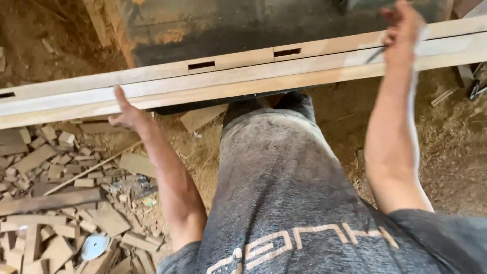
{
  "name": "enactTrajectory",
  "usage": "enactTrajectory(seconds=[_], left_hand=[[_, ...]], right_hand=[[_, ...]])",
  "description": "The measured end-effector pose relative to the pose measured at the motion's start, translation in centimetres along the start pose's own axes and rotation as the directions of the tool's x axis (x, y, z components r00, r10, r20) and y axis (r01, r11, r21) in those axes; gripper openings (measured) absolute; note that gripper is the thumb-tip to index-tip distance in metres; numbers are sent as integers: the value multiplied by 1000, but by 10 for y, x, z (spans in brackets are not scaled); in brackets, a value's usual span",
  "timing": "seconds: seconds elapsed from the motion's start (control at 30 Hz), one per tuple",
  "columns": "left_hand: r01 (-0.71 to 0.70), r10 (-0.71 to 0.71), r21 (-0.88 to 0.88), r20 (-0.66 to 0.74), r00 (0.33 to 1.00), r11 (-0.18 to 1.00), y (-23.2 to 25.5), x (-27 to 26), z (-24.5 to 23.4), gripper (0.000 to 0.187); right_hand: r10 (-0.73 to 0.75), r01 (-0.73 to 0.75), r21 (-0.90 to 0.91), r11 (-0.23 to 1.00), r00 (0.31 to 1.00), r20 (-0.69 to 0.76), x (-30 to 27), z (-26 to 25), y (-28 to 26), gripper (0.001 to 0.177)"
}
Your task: Marking wooden boards with a pencil and a square for mortise joints in a woodworking shop.
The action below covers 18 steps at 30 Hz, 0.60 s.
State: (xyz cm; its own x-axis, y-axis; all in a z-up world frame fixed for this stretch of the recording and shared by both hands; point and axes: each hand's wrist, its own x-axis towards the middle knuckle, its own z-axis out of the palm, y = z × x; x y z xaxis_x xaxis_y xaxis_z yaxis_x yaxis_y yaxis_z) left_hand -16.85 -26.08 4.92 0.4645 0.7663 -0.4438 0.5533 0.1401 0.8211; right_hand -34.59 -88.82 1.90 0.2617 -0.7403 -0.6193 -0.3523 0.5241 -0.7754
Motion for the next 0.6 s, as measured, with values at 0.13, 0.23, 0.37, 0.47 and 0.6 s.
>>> enactTrajectory(seconds=[0.13, 0.23, 0.37, 0.47, 0.6], left_hand=[[273, -275, 109, 0, 961, 956, 61, -9, 6, 143], [169, -169, -19, -159, 973, 986, 5, 113, 26, 162], [244, -209, 137, -230, 950, 960, -6, 97, 54, 161], [182, -112, 221, -293, 949, 958, -38, 118, 73, 162], [144, -76, 162, -365, 928, 976, -53, 132, 83, 162]], right_hand=[[-97, 102, 22, 995, 983, -159, -67, -68, -32, 16], [-100, 172, 262, 949, 958, -268, -49, -125, -18, 37], [-147, 165, 505, 847, 986, -75, -8, -113, -1, 54], [-31, 30, 257, 966, 1000, 1, -49, -12, -31, 65], [-17, 20, -186, 982, 1000, 17, 35, 50, -23, 39]])
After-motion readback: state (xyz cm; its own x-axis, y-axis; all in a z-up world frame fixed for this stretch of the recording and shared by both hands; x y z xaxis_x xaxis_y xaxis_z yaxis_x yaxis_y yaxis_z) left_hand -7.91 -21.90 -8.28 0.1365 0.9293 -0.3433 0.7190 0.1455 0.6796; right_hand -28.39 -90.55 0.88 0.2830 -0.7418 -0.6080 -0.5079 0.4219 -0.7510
